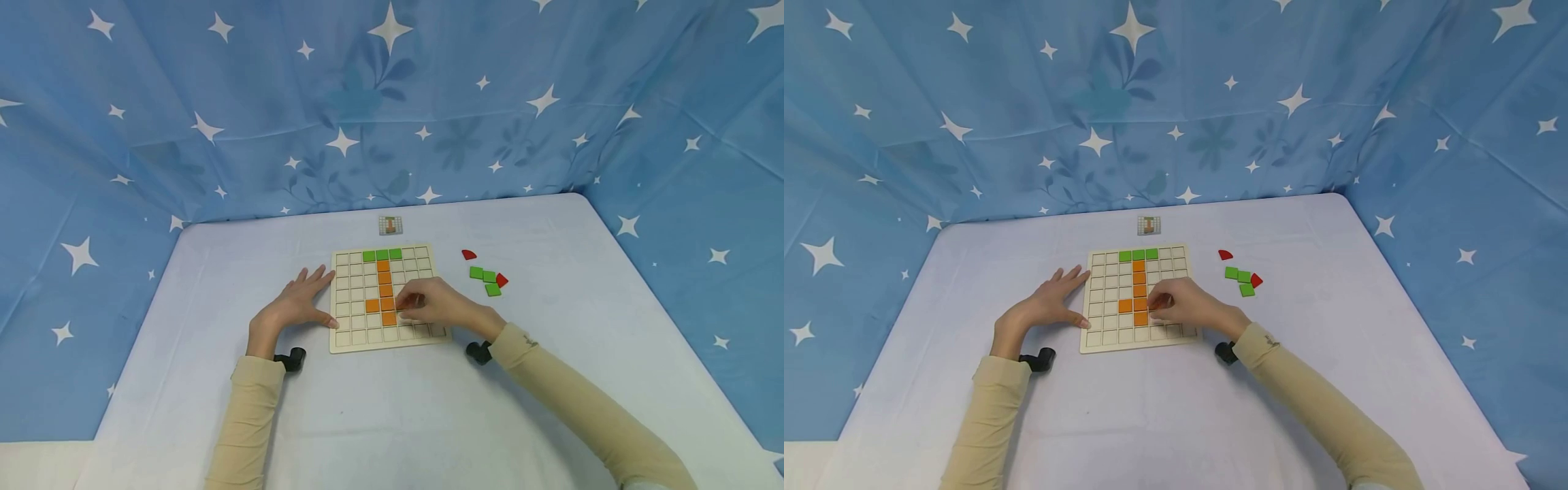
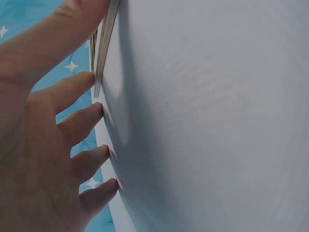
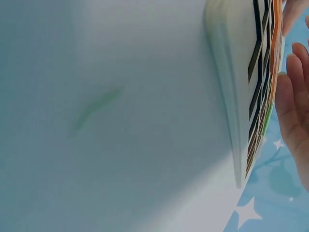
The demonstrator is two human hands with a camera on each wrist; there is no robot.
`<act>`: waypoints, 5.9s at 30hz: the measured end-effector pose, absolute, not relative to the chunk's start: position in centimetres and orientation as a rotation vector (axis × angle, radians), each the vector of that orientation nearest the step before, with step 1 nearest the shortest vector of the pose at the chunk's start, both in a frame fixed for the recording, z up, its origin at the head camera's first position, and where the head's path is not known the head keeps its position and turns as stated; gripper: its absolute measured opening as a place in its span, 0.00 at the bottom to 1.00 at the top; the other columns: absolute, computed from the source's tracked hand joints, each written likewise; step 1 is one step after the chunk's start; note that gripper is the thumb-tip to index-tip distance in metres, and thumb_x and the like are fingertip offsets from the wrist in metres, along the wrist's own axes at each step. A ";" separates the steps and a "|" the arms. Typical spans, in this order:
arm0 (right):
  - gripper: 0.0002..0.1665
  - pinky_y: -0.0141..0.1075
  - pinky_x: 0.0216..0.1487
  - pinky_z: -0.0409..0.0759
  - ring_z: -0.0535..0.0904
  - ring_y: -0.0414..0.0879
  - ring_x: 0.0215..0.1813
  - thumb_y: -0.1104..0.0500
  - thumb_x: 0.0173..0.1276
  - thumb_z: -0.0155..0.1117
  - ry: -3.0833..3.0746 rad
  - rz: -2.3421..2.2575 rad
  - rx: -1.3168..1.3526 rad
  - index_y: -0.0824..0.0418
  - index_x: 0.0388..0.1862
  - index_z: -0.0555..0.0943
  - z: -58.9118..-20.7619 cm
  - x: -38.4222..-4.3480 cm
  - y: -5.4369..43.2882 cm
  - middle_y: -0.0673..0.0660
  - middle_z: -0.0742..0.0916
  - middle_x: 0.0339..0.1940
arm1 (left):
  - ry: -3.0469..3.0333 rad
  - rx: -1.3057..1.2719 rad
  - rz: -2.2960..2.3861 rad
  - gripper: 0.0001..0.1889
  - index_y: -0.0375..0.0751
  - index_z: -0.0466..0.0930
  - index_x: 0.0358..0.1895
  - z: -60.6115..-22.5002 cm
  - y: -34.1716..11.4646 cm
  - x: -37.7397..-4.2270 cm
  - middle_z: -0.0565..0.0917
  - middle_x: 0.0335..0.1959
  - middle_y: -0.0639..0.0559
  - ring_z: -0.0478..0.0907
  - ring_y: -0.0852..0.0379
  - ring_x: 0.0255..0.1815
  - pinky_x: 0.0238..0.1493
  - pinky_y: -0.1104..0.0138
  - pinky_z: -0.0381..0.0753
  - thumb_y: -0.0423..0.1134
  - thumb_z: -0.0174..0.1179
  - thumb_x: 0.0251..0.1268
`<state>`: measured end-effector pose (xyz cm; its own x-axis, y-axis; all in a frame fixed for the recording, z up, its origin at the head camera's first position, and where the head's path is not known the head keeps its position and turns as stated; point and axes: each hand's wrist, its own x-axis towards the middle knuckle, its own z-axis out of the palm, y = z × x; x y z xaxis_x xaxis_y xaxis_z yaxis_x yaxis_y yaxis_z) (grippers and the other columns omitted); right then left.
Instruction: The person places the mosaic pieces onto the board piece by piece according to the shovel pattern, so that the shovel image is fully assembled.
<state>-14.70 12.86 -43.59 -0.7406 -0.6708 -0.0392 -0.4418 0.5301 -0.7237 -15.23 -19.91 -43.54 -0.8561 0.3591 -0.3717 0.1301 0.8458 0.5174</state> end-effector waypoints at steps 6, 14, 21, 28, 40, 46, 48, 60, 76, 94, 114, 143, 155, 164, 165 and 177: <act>0.07 0.33 0.46 0.85 0.81 0.39 0.40 0.60 0.67 0.74 2.501 -1.037 -0.882 0.56 0.44 0.87 -43.5 -15.0 14.0 0.47 0.89 0.41 | 2.555 0.354 0.680 0.62 0.45 0.50 0.84 -43.4 -19.9 -15.2 0.43 0.86 0.42 0.31 0.33 0.85 0.82 0.36 0.37 0.54 0.80 0.49; 0.08 0.35 0.46 0.83 0.80 0.43 0.40 0.61 0.67 0.72 2.566 -1.017 -0.783 0.57 0.45 0.87 -43.2 -15.6 15.6 0.47 0.88 0.39 | 2.553 0.358 0.684 0.62 0.45 0.49 0.84 -43.3 -19.9 -15.0 0.43 0.86 0.41 0.31 0.32 0.85 0.82 0.36 0.37 0.54 0.80 0.50; 0.10 0.35 0.45 0.83 0.80 0.43 0.40 0.62 0.66 0.74 2.610 -1.075 -0.784 0.60 0.46 0.87 -43.2 -16.2 17.6 0.50 0.89 0.41 | 2.551 0.348 0.688 0.62 0.46 0.49 0.85 -43.3 -19.9 -15.1 0.43 0.86 0.42 0.30 0.34 0.85 0.82 0.36 0.36 0.54 0.80 0.50; 0.13 0.38 0.46 0.83 0.81 0.44 0.41 0.64 0.65 0.74 2.690 -1.000 -0.717 0.61 0.49 0.87 -43.0 -16.9 19.9 0.53 0.90 0.44 | 2.556 0.363 0.674 0.62 0.45 0.49 0.84 -43.4 -19.9 -15.2 0.43 0.86 0.41 0.31 0.32 0.85 0.82 0.36 0.37 0.54 0.80 0.50; 0.14 0.38 0.42 0.83 0.83 0.50 0.44 0.62 0.67 0.72 2.711 -0.995 -0.499 0.62 0.52 0.86 -43.5 -17.8 22.5 0.58 0.89 0.49 | 2.555 0.346 0.683 0.62 0.45 0.50 0.84 -43.5 -19.9 -15.1 0.43 0.86 0.42 0.31 0.33 0.85 0.82 0.36 0.36 0.53 0.80 0.49; 0.15 0.40 0.43 0.85 0.83 0.52 0.46 0.64 0.68 0.72 2.745 -0.965 -0.447 0.64 0.53 0.85 -43.9 -18.2 23.4 0.60 0.88 0.51 | 2.557 0.346 0.681 0.61 0.45 0.50 0.84 -43.4 -19.9 -15.0 0.43 0.86 0.41 0.31 0.33 0.85 0.82 0.36 0.37 0.53 0.80 0.50; 0.16 0.41 0.44 0.84 0.82 0.54 0.47 0.64 0.68 0.72 2.760 -0.952 -0.433 0.65 0.53 0.85 -43.9 -18.3 23.6 0.61 0.87 0.52 | 2.557 0.349 0.679 0.61 0.45 0.50 0.84 -43.4 -19.9 -15.1 0.43 0.86 0.41 0.31 0.33 0.85 0.82 0.36 0.37 0.53 0.80 0.50; 0.19 0.36 0.37 0.81 0.78 0.54 0.42 0.62 0.67 0.74 2.820 -0.816 -0.377 0.70 0.54 0.85 -44.4 -19.2 25.1 0.64 0.85 0.46 | 2.551 0.357 0.701 0.62 0.45 0.49 0.84 -43.2 -19.8 -15.2 0.43 0.86 0.41 0.31 0.33 0.85 0.82 0.36 0.36 0.53 0.80 0.50; 0.13 0.36 0.36 0.78 0.77 0.49 0.38 0.59 0.67 0.74 2.863 -0.722 -0.470 0.67 0.46 0.88 -44.4 -18.9 24.9 0.58 0.85 0.39 | 2.570 0.347 0.695 0.62 0.46 0.50 0.84 -43.7 -20.0 -15.0 0.44 0.86 0.41 0.31 0.33 0.85 0.83 0.37 0.36 0.54 0.80 0.48; 0.12 0.37 0.38 0.82 0.79 0.44 0.35 0.60 0.63 0.77 2.860 -0.719 -0.592 0.66 0.41 0.89 -44.8 -18.3 24.9 0.53 0.86 0.34 | 2.572 0.345 0.706 0.61 0.44 0.52 0.84 -43.7 -19.8 -13.9 0.46 0.86 0.40 0.33 0.31 0.85 0.82 0.36 0.38 0.53 0.81 0.48; 0.10 0.38 0.40 0.84 0.81 0.47 0.40 0.62 0.63 0.76 2.822 -0.898 -0.747 0.63 0.43 0.89 -43.0 -17.1 22.5 0.52 0.88 0.38 | 2.573 0.347 0.716 0.61 0.45 0.51 0.84 -43.4 -20.0 -14.4 0.45 0.86 0.41 0.32 0.33 0.85 0.83 0.38 0.36 0.53 0.80 0.49; 0.14 0.43 0.48 0.87 0.84 0.49 0.43 0.60 0.64 0.76 2.673 -0.917 -0.954 0.62 0.47 0.89 -43.1 -16.2 17.3 0.50 0.89 0.40 | 2.570 0.354 0.710 0.61 0.46 0.50 0.84 -43.3 -20.1 -14.5 0.44 0.86 0.42 0.31 0.33 0.85 0.83 0.38 0.35 0.54 0.80 0.50; 0.12 0.38 0.50 0.86 0.82 0.44 0.43 0.58 0.65 0.76 2.613 -0.849 -0.990 0.60 0.47 0.90 -42.9 -15.6 15.3 0.47 0.88 0.40 | 2.568 0.360 0.704 0.61 0.47 0.50 0.84 -43.3 -20.0 -14.6 0.44 0.86 0.42 0.31 0.34 0.86 0.83 0.39 0.34 0.54 0.80 0.49; 0.12 0.37 0.53 0.84 0.80 0.43 0.44 0.56 0.66 0.75 2.575 -0.766 -1.005 0.57 0.47 0.90 -43.0 -15.1 14.1 0.46 0.87 0.41 | 2.571 0.360 0.709 0.61 0.45 0.51 0.84 -43.4 -20.0 -14.6 0.45 0.86 0.41 0.32 0.33 0.85 0.83 0.39 0.35 0.54 0.80 0.49; 0.12 0.37 0.52 0.84 0.80 0.43 0.44 0.56 0.66 0.75 2.578 -0.746 -1.007 0.57 0.47 0.90 -43.0 -15.0 13.9 0.45 0.87 0.41 | 2.572 0.361 0.710 0.61 0.45 0.51 0.84 -43.4 -20.0 -14.6 0.45 0.86 0.41 0.32 0.33 0.85 0.83 0.38 0.35 0.54 0.80 0.49; 0.15 0.34 0.52 0.84 0.78 0.41 0.44 0.52 0.66 0.76 2.613 -0.562 -1.066 0.56 0.48 0.90 -42.8 -14.2 12.6 0.47 0.87 0.42 | 2.569 0.371 0.715 0.61 0.47 0.51 0.84 -43.5 -20.1 -14.7 0.44 0.86 0.42 0.32 0.34 0.85 0.83 0.39 0.34 0.55 0.80 0.49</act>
